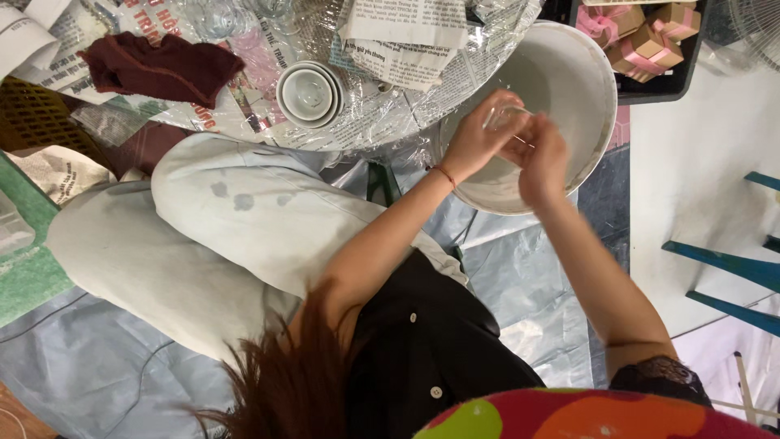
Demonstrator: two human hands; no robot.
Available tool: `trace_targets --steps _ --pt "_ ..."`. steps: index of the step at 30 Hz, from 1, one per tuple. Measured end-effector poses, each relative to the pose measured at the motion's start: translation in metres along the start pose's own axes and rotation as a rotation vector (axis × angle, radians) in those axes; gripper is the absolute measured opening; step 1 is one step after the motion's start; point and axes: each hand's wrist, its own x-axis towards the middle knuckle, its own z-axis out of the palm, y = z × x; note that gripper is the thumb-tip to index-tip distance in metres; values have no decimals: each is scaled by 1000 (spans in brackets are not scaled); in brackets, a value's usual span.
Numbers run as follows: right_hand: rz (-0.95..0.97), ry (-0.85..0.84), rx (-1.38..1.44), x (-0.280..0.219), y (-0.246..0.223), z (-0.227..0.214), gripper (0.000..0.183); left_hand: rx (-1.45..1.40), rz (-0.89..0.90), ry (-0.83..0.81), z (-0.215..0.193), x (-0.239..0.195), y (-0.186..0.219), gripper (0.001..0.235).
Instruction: The person washes small glass cups in a bucket of water, then dries them with a cloth and places them in a plastic basket. The person repeats this process for multiple cups.
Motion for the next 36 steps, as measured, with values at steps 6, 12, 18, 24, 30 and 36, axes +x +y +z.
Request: trace_targets --steps 6,12,18,24,30,36 --pt "-101 14 -37 -8 -5 7 42 23 73 -80 -2 4 -5 31" --pt "-1030 -418 -1142 -17 10 2 38 -203 -711 -259 -17 14 -26 37" --pt "-233 -94 -177 9 1 -1 44 -51 63 40 0 2 -21 34" --pt "-138 1 -310 0 -16 -1 54 136 155 17 0 -1 10 39" --pt "-1019 -358 -1331 -24 5 -10 30 -376 -875 -334 -22 22 -3 54" --pt "165 -144 318 1 -8 -7 33 22 -25 -77 -2 3 -7 40"
